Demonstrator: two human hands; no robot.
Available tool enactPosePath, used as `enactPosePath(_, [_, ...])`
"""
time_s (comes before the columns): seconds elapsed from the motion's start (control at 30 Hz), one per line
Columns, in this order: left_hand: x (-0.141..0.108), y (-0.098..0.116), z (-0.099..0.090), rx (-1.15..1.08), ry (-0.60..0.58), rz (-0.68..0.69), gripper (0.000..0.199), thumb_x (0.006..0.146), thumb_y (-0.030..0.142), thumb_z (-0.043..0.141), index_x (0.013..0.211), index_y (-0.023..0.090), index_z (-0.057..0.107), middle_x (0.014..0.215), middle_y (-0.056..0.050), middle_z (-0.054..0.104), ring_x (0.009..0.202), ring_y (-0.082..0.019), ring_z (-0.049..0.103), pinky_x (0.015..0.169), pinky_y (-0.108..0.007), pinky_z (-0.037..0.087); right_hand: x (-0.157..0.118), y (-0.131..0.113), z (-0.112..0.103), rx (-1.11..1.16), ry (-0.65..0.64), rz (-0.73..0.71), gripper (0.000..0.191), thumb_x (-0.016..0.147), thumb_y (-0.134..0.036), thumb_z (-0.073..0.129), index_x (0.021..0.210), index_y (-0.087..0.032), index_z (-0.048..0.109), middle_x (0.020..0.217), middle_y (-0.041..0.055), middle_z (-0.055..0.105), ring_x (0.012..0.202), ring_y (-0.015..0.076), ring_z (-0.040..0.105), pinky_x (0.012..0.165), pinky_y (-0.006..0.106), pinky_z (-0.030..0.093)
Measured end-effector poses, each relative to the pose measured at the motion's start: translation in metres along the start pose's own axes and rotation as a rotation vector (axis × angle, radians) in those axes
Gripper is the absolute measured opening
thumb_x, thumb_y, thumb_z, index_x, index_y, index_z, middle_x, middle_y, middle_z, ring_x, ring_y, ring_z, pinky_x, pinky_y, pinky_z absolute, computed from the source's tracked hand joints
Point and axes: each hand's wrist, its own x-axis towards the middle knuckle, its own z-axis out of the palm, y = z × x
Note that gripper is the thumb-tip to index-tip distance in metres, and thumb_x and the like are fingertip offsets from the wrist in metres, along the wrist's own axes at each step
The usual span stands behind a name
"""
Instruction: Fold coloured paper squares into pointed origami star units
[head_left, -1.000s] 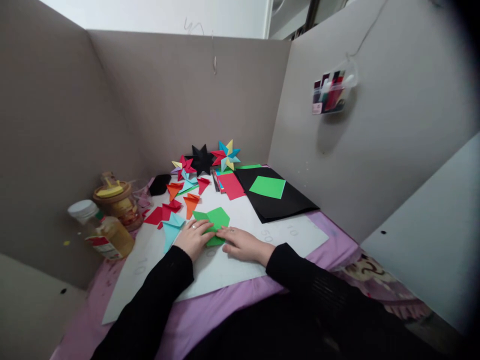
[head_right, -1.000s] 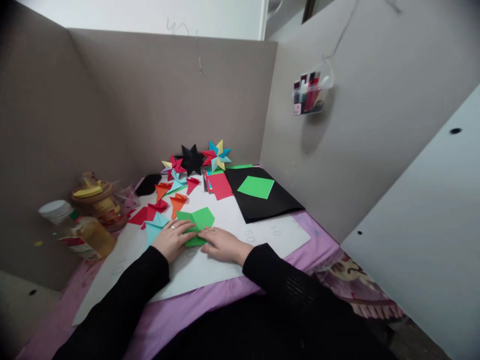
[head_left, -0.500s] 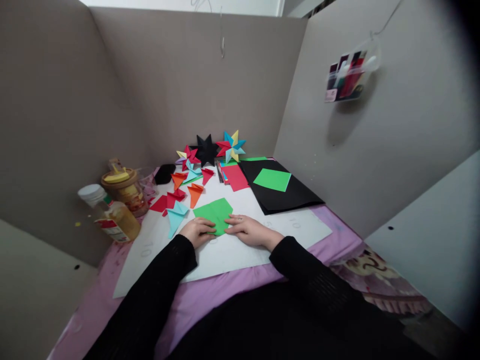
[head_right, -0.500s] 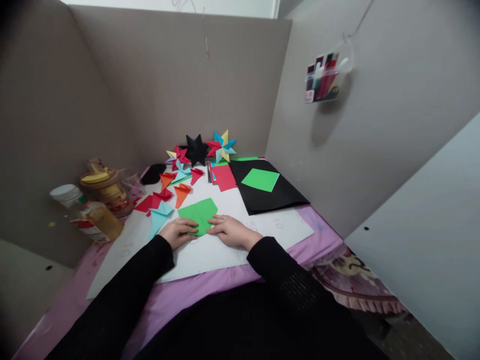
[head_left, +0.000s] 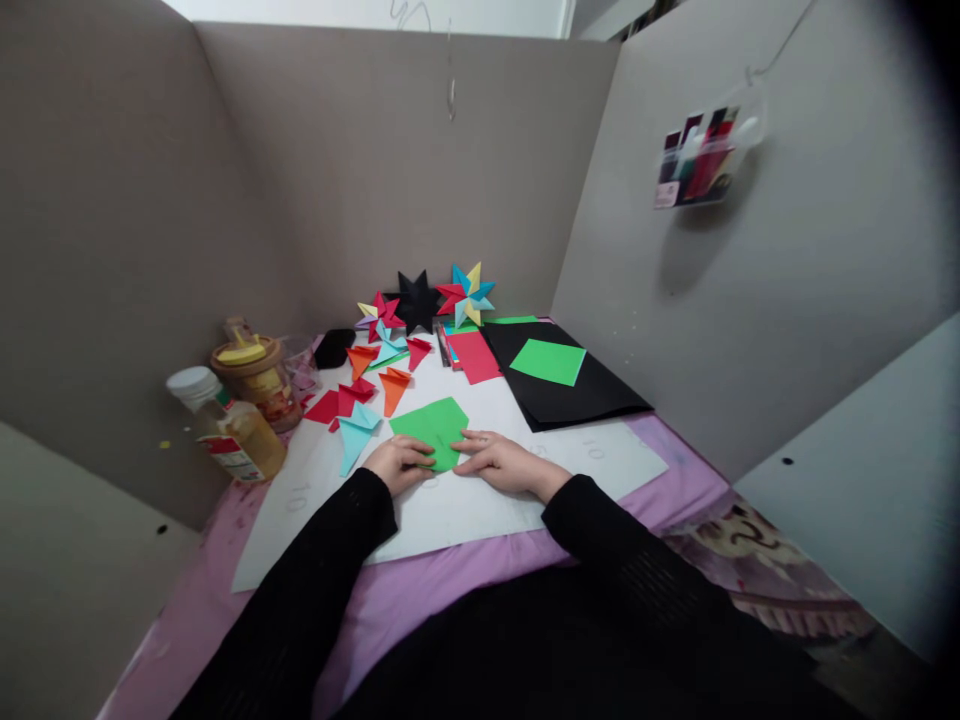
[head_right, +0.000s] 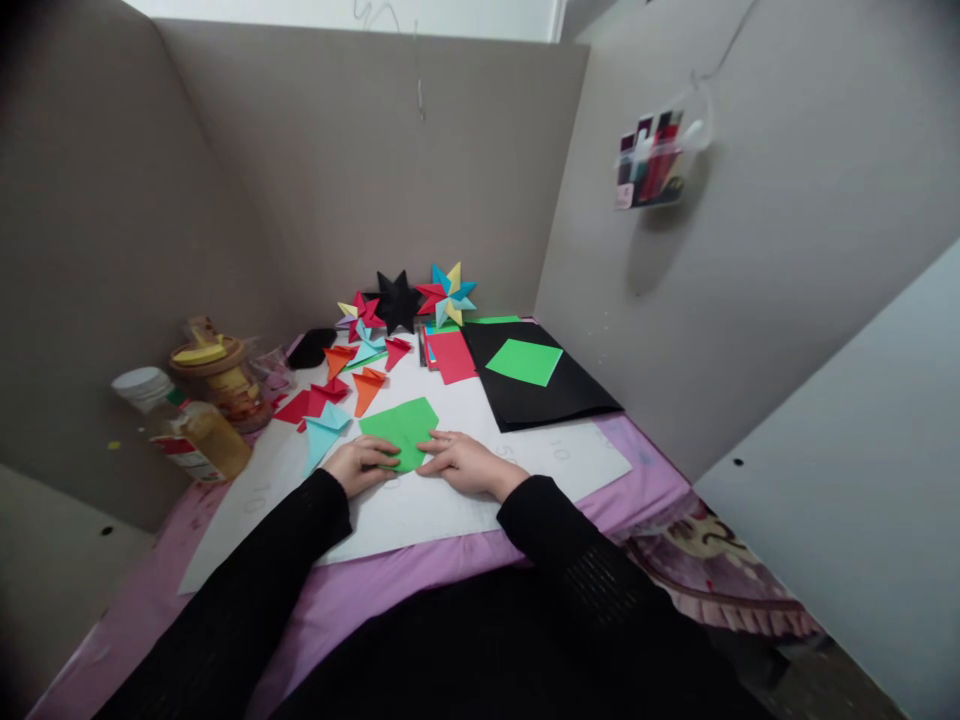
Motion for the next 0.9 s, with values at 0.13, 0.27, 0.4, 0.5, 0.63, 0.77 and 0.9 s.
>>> enactPosePath(0.13, [0.000,0.001,0.000,0.002,-0.005,-0.011,0.017,0.071,0.026,0.068,0.087,0.021,0.073,0.097,-0.007,0.070,0.092,-0.021,0.062,0.085,-0.035,0.047,-0.001,-0.003,-0.001,0.017,0.013,-0.008,0.032,0.083,-0.012,0.048,0.105,-0.026,0.067,0.125,0.0024,0.057,0.126,0.0187,0.040,0.104,0.040,0.034])
enactPosePath(0.27, [-0.001,0.000,-0.003,-0.025,-0.033,-0.034,0.017,0.073,0.026,0.064,0.088,0.021,0.072,0.100,-0.007,0.069,0.094,-0.020,0.061,0.087,-0.034,0.046,-0.001,-0.005,-0.001,0.048,0.041,0.011,0.036,0.082,-0.011,0.048,0.114,-0.024,0.060,0.123,0.0034,0.058,0.127,0.0183,0.039,0.103,0.039,0.035])
enactPosePath(0.4, [0.003,-0.001,-0.011,-0.039,-0.087,-0.159,0.021,0.078,0.028,0.056,0.089,0.018,0.070,0.097,-0.008,0.069,0.091,-0.018,0.062,0.084,-0.030,0.047,0.000,-0.004,0.000,0.033,0.034,-0.013,0.031,0.086,-0.015,0.045,0.109,-0.024,0.064,0.122,0.0045,0.059,0.125,0.0188,0.042,0.103,0.041,0.034])
enactPosePath(0.5, [0.012,0.000,-0.015,0.018,-0.080,-0.237,0.026,0.081,0.032,0.049,0.082,0.016,0.069,0.083,-0.007,0.067,0.078,-0.017,0.061,0.074,-0.028,0.047,0.001,-0.003,0.001,0.013,0.042,-0.026,0.031,0.085,-0.015,0.045,0.107,-0.024,0.066,0.122,0.0043,0.059,0.124,0.0189,0.043,0.103,0.041,0.035])
enactPosePath(0.63, [0.026,0.004,-0.013,0.111,-0.072,-0.352,0.027,0.078,0.036,0.050,0.068,0.017,0.065,0.073,-0.003,0.059,0.069,-0.015,0.056,0.067,-0.027,0.044,0.001,-0.003,0.001,0.005,0.060,-0.034,0.032,0.083,-0.015,0.047,0.106,-0.026,0.066,0.122,0.0036,0.059,0.123,0.0194,0.043,0.102,0.042,0.035])
enactPosePath(0.77, [0.036,0.007,-0.007,0.184,-0.061,-0.470,0.023,0.074,0.033,0.052,0.063,0.018,0.065,0.073,-0.002,0.055,0.070,-0.016,0.054,0.068,-0.027,0.042,0.000,-0.008,-0.002,-0.034,0.047,-0.051,0.033,0.081,-0.012,0.047,0.106,-0.025,0.065,0.122,0.0044,0.059,0.123,0.0194,0.044,0.103,0.041,0.033])
enactPosePath(0.9, [0.038,0.010,-0.001,0.251,-0.052,-0.551,0.023,0.073,0.032,0.049,0.065,0.019,0.066,0.072,-0.003,0.055,0.073,-0.019,0.054,0.068,-0.029,0.040,-0.001,-0.014,-0.006,-0.063,0.042,-0.017,0.040,0.077,-0.011,0.050,0.114,-0.023,0.059,0.123,0.0054,0.058,0.123,0.0215,0.043,0.100,0.041,0.035])
